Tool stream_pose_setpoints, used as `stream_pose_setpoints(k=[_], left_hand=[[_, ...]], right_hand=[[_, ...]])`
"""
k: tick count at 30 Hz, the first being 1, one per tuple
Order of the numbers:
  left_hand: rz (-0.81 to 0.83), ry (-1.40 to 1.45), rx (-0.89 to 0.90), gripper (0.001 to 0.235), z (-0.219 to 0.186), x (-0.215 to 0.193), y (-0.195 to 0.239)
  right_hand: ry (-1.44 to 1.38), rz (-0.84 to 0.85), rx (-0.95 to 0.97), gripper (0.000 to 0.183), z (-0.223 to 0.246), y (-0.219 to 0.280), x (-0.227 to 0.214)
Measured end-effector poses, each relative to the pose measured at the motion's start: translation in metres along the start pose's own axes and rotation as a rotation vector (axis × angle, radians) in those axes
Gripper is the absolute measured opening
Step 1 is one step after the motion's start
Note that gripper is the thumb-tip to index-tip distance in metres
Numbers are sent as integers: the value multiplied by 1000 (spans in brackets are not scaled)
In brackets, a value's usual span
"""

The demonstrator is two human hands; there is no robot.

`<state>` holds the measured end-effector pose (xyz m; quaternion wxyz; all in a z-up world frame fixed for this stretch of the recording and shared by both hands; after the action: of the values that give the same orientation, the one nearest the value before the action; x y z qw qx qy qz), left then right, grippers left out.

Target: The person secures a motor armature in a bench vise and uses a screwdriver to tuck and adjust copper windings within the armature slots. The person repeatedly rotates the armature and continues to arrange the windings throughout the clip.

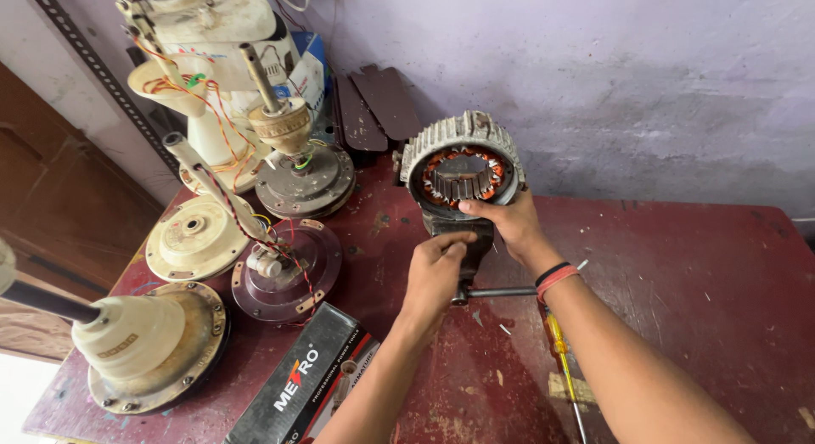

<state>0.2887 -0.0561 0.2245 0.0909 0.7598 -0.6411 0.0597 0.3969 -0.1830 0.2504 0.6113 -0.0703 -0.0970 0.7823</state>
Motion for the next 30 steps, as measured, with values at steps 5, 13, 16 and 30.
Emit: stream_pose_setpoints(k=[5,13,16,30], left_hand=[[60,-278,-159,27,51,-46,39],[302,-602,-336,27,62,-82,99],[233,-612,-189,32,29,-76,74],[28,-175,-49,30,5,-7,4]], right_hand=[[-55,31,-48,56,-4,-1,0],[-64,20,-64,58,-8,-2,-2],[-73,18,-59,57,-6,-2,1],[-72,-9,-29,60,-3,-2,-2]])
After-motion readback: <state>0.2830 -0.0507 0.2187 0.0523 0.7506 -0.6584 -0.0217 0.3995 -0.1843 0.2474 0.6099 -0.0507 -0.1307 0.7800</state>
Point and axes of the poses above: each hand's wrist, its own y-axis away from the middle knuckle, its own x-axis out of the palm, z = x × y, the point moved 10 cm from there along -y, towards the middle knuckle, and after that the axes turned 8 degrees about y, right-handed, at the moved point
